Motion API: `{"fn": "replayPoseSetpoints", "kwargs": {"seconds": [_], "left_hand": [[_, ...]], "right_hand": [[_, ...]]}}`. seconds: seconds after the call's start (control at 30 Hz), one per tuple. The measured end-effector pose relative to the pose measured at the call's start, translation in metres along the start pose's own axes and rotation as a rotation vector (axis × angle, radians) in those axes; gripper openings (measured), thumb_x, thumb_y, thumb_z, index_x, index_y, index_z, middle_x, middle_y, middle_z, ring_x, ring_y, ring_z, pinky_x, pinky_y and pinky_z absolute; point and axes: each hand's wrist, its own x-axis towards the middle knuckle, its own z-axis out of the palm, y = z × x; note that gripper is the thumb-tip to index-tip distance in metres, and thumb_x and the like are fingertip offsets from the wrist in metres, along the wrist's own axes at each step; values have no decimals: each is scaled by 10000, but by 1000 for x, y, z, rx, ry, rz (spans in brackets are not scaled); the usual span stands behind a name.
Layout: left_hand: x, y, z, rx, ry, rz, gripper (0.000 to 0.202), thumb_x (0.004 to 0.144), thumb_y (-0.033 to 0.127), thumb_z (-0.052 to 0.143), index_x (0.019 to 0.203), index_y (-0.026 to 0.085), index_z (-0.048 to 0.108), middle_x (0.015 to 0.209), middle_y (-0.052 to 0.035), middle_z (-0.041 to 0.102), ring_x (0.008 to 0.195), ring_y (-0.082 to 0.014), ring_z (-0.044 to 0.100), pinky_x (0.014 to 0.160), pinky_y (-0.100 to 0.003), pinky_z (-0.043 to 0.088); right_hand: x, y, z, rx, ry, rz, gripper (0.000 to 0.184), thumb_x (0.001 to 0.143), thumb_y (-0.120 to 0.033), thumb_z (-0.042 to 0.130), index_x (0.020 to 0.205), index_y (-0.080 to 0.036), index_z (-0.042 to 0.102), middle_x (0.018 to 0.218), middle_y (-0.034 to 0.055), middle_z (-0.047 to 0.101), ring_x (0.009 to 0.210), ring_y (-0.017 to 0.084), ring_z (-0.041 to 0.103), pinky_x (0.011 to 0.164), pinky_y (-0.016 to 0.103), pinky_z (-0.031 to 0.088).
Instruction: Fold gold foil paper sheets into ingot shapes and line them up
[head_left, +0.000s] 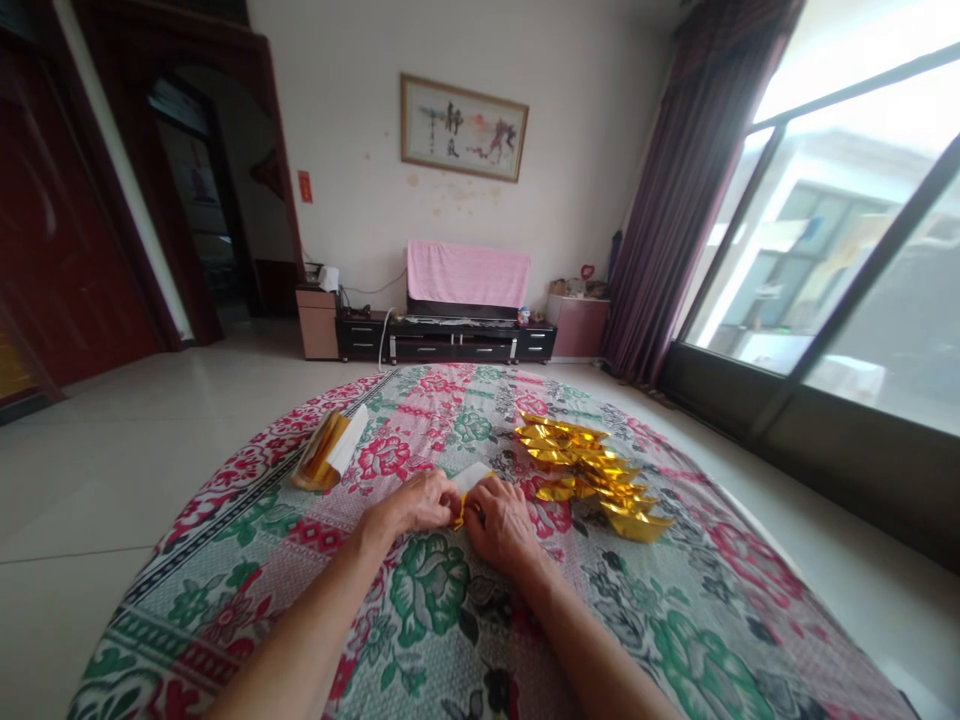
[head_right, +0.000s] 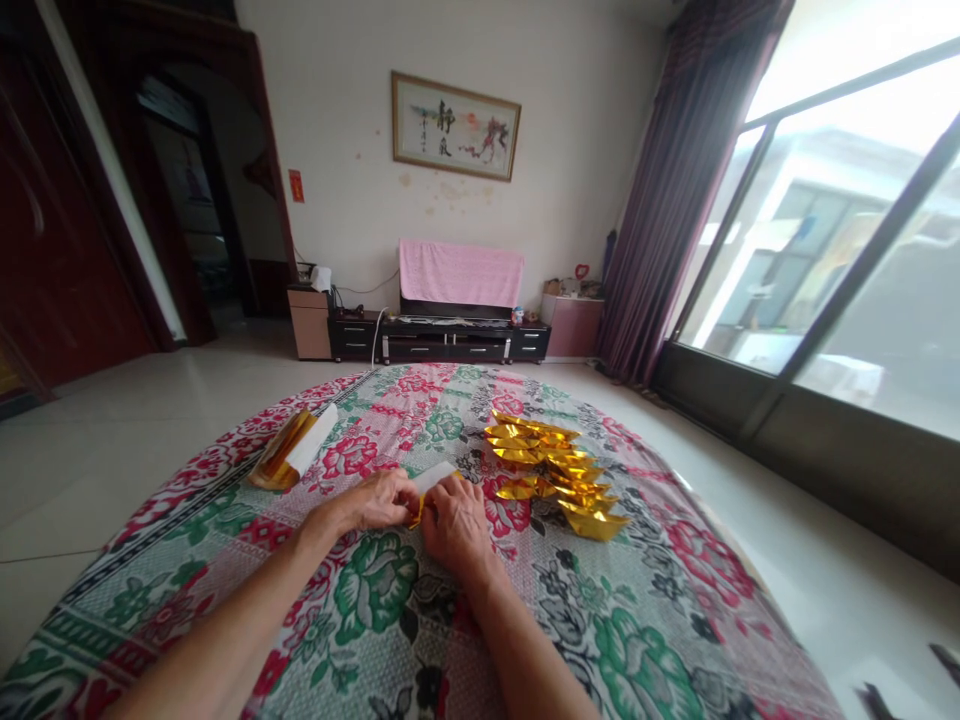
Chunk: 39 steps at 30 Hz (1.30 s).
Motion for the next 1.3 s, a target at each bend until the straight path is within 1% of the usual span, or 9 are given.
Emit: {"fn": "replayPoseSetpoints", "kwargs": {"seconds": [0.13,0.27,0.37,0.5,0.8,0.97,1.07,1.2,1.3], "left_hand": [[-3,0,2,-13,24,-3,220,647,234,533,765,215,718,784,-21,570,704,-137,537,630,-215,397],[-3,-3,7,-34,53,-7,204,660,261,550,769,230,720,793,-14,568,724,-132,537,671,-211,405],[-3,-5,9,-53,70,-1,208,668,275,552,780,236,722,797,-12,561,718,-129,537,649,-205,404],[-5,-4,7,-69,73,6,208,661,276,558,774,227,725,785,-10,551,712,-128,538,639,-203,403],[-3,-4,9,-4,67,-33,204,663,253,547,777,219,713,810,-15,564,692,-119,529,626,-217,405],[-5,-3,7,-28,48,-34,207,657,266,548,773,216,712,827,-14,579,682,-118,537,606,-214,409],[-4,6,5,6,113,-63,196,653,249,542,745,201,709,774,-15,600,673,-125,542,620,-218,415],[9,34,2,8,321,-46,207,694,234,502,749,184,696,766,-27,643,690,-133,559,642,-218,420],[29,57,0,1,312,8,209,690,204,498,756,186,696,775,-21,669,708,-135,578,673,-220,426]], "right_hand": [[-4,0,-3,18,-6,-19,87,795,-214,511,818,-205,594,879,29,544,863,168,470,777,287,289],[-7,-1,-3,57,4,-19,125,735,-163,524,830,-206,592,922,27,555,909,172,471,812,297,288],[-8,-2,-6,93,1,-34,167,685,-125,523,810,-207,597,927,18,569,929,170,472,839,304,279],[-7,-3,-8,122,-15,-66,176,684,-125,507,796,-214,611,902,9,590,930,165,478,864,312,269],[-7,1,-4,161,-19,-7,190,675,-121,509,789,-218,626,884,11,597,890,166,492,837,299,297],[-8,3,-4,171,-24,-5,198,669,-123,515,794,-223,632,892,11,592,888,164,490,826,292,304],[-8,3,-3,175,-15,-8,194,669,-122,521,792,-224,631,888,5,589,889,161,489,826,289,307],[-8,2,-1,151,-2,-3,190,673,-133,522,806,-222,624,902,12,583,904,173,491,828,301,326],[-8,8,-4,176,13,-25,246,672,-125,508,862,-227,626,971,22,593,955,186,500,836,304,354]]}}
